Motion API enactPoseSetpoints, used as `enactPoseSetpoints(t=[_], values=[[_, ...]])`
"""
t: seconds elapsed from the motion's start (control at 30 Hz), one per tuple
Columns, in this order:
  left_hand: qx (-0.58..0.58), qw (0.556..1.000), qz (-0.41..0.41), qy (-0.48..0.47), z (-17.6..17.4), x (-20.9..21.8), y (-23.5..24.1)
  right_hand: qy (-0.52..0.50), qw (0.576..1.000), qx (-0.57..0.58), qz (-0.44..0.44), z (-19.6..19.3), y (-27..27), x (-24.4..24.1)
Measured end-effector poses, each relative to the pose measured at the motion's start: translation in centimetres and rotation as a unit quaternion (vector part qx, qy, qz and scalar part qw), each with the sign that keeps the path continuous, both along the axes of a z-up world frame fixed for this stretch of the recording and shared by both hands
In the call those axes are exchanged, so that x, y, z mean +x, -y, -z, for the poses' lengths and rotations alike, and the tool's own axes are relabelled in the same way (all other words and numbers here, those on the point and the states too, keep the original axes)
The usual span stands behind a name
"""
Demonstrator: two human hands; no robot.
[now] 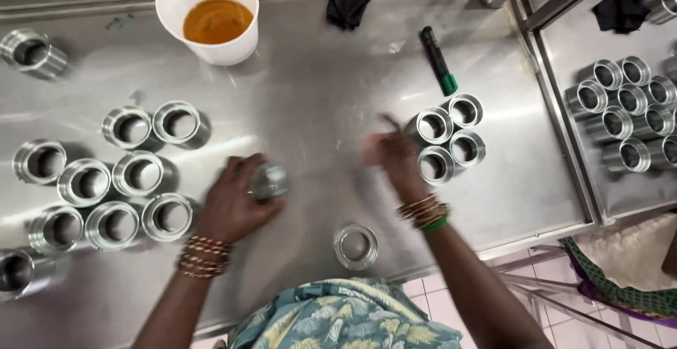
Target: Sorting, cleaning, and bagging small cylindrical metal components at a workstation.
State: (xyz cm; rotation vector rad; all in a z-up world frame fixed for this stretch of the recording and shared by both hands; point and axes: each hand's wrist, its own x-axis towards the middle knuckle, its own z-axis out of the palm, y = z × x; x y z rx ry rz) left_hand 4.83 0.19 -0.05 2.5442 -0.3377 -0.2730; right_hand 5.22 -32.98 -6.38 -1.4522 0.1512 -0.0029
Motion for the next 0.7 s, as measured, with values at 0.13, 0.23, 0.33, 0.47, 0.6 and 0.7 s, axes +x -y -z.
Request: enactPoseSetpoints(t=[0.13, 0.23, 0.33, 0.47, 0.6, 0.7], values=[[0.254, 0.967, 0.004, -0.022, 0.5, 1.2, -2.1, -0.173, 0.887, -0.408, 0.131, -2.0, 7.2, 4.0], [0.209, 0.965, -0.034, 0.152, 1.5, 1.4, 0.0, -0.065, 0.975, -0.202, 0.066, 3.3, 8.0, 6.2], [-0.064, 0.989, 0.005, 0.132, 2.8, 0.8, 3.9, 0.031, 0.989, -0.115, -0.093, 3.7, 0.8, 5.0], [0.026, 0.999, -0.017, -0.025, 1.1, -0.5, 5.8, -0.018, 0.985, -0.103, -0.138, -2.5, -7.2, 1.5], [0.088, 0.980, -0.098, -0.146, -0.2, -1.2, 1.9, -0.171, 0.980, -0.052, -0.091, -2.5, -8.6, 2.1], [-0.136, 0.989, -0.004, 0.054, 2.4, -2.9, 0.5, -0.246, 0.940, 0.177, -0.157, -0.3, -11.8, 0.7]])
